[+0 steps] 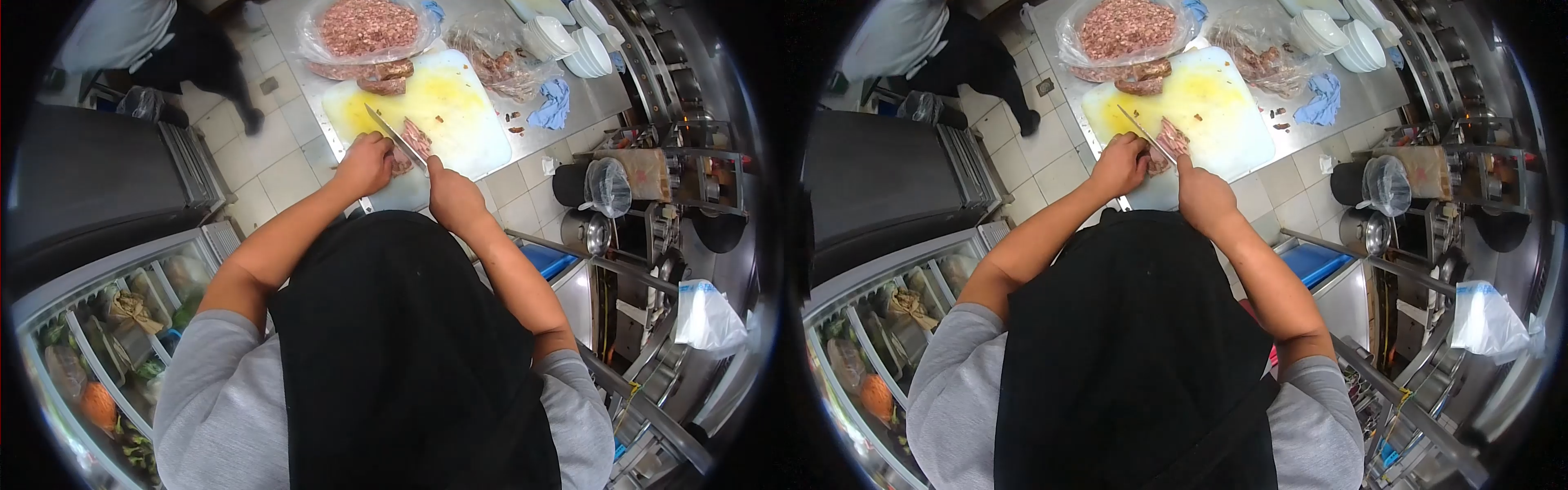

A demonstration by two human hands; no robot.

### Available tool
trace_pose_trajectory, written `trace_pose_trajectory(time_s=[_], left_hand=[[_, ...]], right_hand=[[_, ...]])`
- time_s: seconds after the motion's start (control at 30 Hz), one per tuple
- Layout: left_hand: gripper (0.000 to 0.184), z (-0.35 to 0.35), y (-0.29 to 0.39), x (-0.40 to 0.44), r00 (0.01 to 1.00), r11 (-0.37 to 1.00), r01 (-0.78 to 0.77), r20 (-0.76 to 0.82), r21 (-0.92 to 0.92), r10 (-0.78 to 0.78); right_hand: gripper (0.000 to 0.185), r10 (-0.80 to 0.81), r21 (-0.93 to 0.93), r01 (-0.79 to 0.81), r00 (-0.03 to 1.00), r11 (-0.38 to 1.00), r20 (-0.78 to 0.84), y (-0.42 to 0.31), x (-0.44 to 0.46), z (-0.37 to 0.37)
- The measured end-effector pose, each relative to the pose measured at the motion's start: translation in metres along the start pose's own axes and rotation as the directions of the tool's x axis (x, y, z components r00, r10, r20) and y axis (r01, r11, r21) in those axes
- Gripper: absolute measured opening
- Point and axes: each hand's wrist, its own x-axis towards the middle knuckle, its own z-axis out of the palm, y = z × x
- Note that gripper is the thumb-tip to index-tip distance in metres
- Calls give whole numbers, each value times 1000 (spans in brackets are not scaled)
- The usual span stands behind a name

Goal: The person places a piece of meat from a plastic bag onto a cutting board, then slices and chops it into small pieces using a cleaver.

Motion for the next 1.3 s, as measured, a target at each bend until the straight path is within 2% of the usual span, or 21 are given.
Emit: trace_pose_trajectory(time_s=[0.2,0.33,0.4,0.5,0.63,0.77,0.83,0.9,1.0,1.07,1.13,1.17,1.3], left_hand=[[21,4,-2,0,999,1000,3,-45,-1,-3],[20,12,-11,-2,999,1000,2,-36,-6,-2],[20,13,-8,-2,999,1000,-29,-35,-2,28],[20,9,0,-4,987,999,-15,-163,-28,10],[20,10,0,-5,995,1000,19,-101,-19,-21],[21,18,-7,-8,998,1000,-11,-58,-21,9],[21,17,-10,-6,997,999,-38,-64,-4,37],[23,16,-7,-4,990,996,-37,-142,-81,25],[26,14,-3,-8,982,997,-63,-183,-38,55],[25,15,-1,-13,981,997,-56,-189,-51,45],[22,16,-4,-9,992,999,-21,-129,-36,16],[19,17,-7,-9,993,999,-20,-119,-29,16],[18,18,-10,-10,989,997,-50,-140,-53,42]], right_hand=[[26,24,-6,-24,995,1000,96,2,2,-1],[25,-7,-9,8,999,1000,35,8,30,25],[26,-31,18,30,998,999,59,14,35,22],[29,-38,-1,38,997,999,67,11,27,-1],[29,-45,-15,48,991,999,125,0,0,-27],[27,4,9,-5,993,1000,117,15,30,20],[26,-24,53,19,996,998,91,10,37,18],[26,-20,44,17,997,999,77,6,36,10],[26,-22,15,21,995,1000,100,-2,22,-15],[26,-25,1,25,992,1000,123,-4,9,-17],[27,-26,7,25,993,1000,119,-2,5,-19],[28,-11,34,7,993,999,121,8,21,8],[30,-47,78,42,997,996,56,7,40,19]])
